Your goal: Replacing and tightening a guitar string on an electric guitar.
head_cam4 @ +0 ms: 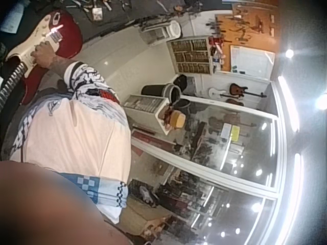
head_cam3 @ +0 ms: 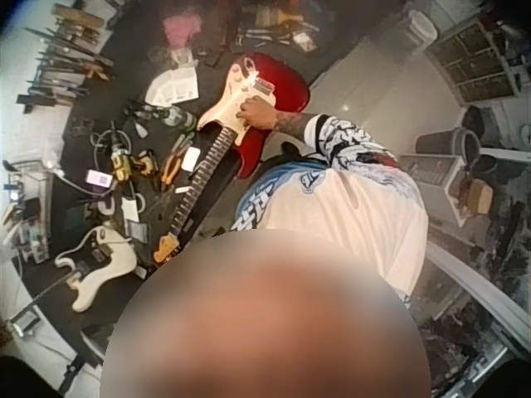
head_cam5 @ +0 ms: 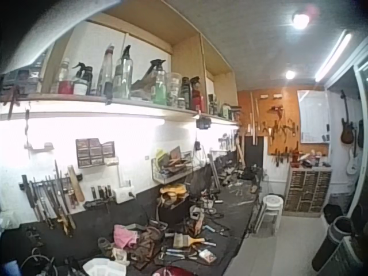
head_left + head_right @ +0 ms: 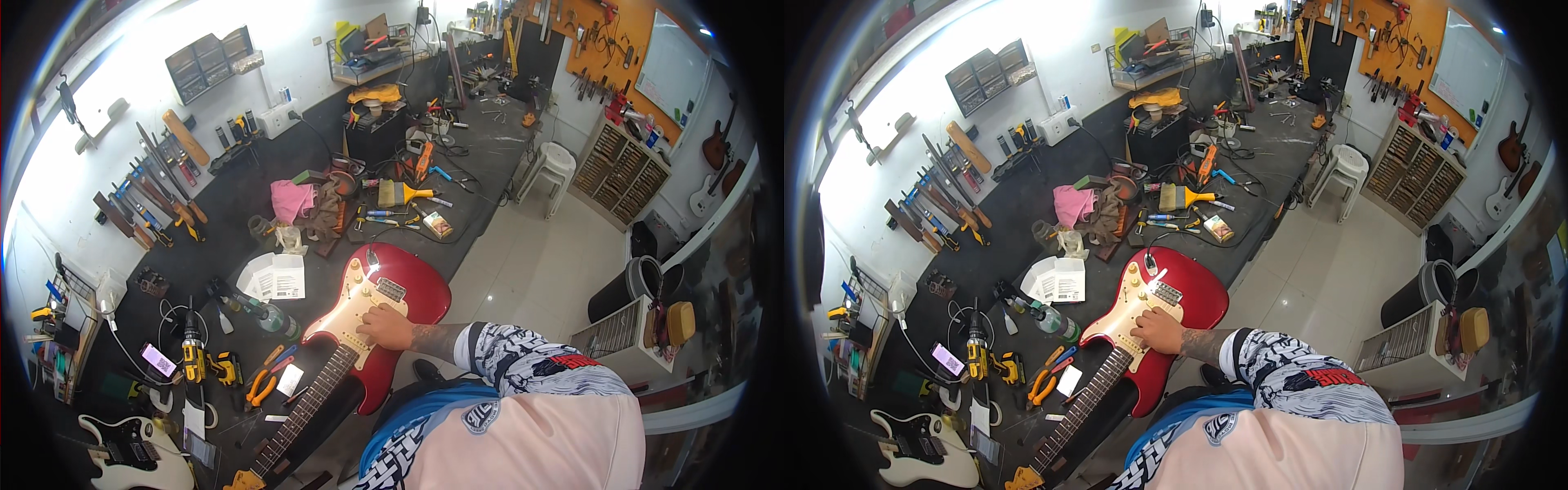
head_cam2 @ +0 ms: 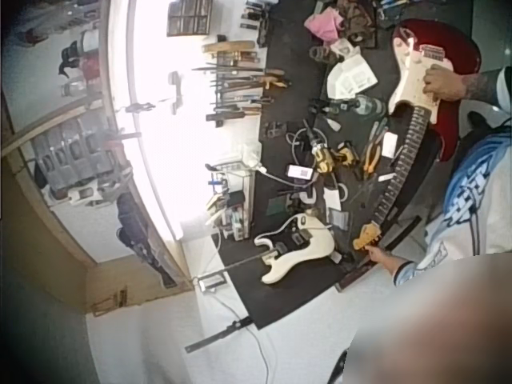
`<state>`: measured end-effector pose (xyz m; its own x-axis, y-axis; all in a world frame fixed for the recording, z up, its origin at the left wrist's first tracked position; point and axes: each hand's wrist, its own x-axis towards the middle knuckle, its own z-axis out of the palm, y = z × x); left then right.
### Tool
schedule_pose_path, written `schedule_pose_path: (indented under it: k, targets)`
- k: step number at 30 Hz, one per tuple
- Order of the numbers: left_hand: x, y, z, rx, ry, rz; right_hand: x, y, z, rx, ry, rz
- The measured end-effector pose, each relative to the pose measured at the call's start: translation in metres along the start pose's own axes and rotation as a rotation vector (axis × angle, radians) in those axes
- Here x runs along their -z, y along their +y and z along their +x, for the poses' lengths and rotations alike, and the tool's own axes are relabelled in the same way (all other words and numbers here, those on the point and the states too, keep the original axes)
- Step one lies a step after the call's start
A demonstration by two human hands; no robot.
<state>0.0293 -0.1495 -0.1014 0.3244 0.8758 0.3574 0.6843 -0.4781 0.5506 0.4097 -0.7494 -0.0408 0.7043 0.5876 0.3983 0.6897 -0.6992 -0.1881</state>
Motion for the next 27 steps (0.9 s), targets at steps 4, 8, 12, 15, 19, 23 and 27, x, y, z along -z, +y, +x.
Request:
schedule_pose_path:
  k: [4,8,12,15,19,23,27]
  targets:
    - [-0.002,0.015,-0.004,0.075,-0.064,-0.051,-0.001,0.002,-0.001,0.014,-0.018,0.018]
    - [-0.003,0.023,-0.008,0.1,-0.087,-0.073,0.003,0.001,0.003,0.005,-0.091,-0.015]
    - [-0.004,0.029,-0.009,0.116,-0.107,-0.086,0.002,0.001,0.001,0.006,-0.074,-0.005]
    - [-0.004,0.032,-0.01,0.125,-0.114,-0.094,0.001,0.0,0.0,0.007,-0.041,0.001]
    - [-0.006,0.034,-0.011,0.136,-0.128,-0.098,0.002,0.001,0.001,0.003,-0.051,-0.008]
    - [-0.006,0.036,-0.012,0.14,-0.131,-0.109,0.002,0.0,0.0,0.0,-0.05,-0.018]
    - [-0.007,0.038,-0.013,0.143,-0.139,-0.112,0.002,0.0,-0.001,-0.002,-0.047,-0.017]
